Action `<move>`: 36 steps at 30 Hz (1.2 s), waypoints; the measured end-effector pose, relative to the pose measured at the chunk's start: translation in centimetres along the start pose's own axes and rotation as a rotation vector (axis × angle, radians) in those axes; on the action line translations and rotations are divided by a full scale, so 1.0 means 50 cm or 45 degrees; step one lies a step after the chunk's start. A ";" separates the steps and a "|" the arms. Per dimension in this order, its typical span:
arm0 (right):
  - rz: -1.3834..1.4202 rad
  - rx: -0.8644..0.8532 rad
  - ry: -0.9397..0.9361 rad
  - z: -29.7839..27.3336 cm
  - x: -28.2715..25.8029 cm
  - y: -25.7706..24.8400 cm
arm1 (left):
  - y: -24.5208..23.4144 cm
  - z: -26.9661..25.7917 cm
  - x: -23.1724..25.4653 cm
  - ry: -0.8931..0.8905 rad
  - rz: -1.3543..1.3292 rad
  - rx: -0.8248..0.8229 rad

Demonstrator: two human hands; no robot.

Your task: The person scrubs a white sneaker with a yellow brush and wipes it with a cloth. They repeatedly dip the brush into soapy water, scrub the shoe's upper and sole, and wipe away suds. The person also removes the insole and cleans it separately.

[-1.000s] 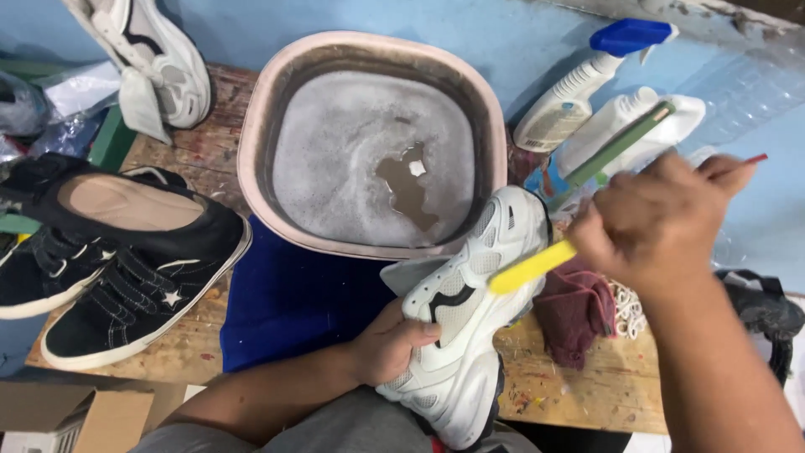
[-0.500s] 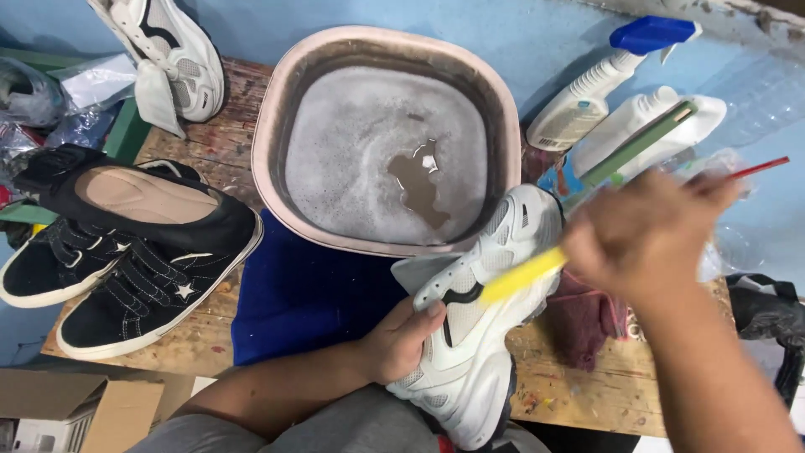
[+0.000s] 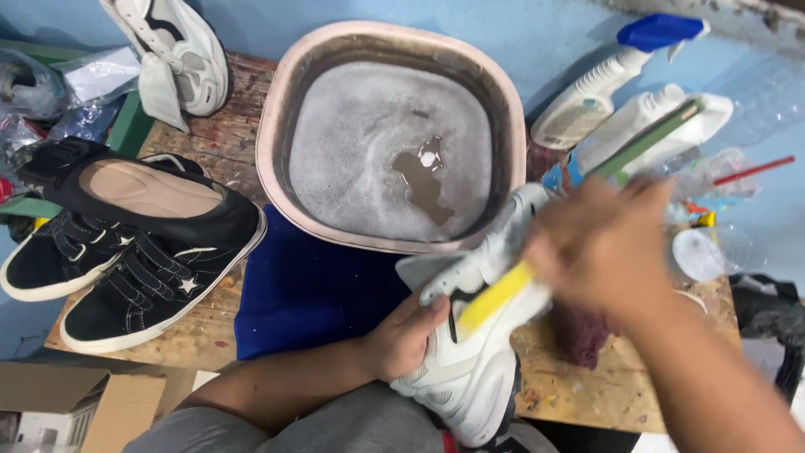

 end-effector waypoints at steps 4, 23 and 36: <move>-0.046 -0.064 0.060 0.026 -0.006 -0.010 | -0.025 -0.012 -0.023 -0.022 0.012 0.101; 0.033 0.087 -0.039 -0.010 0.007 -0.016 | -0.022 -0.025 -0.067 -0.074 -0.409 0.143; -0.184 0.149 0.118 -0.105 0.033 0.015 | -0.024 -0.028 -0.080 -0.055 -0.404 0.162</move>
Point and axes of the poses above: each hand's wrist, its own z-axis towards the middle knuckle, its own y-axis out of the palm, x = y × z, the point moved 10 cm from there along z, towards the middle knuckle, and after that the axes turned 15 degrees about -x, right-handed, at the moved point
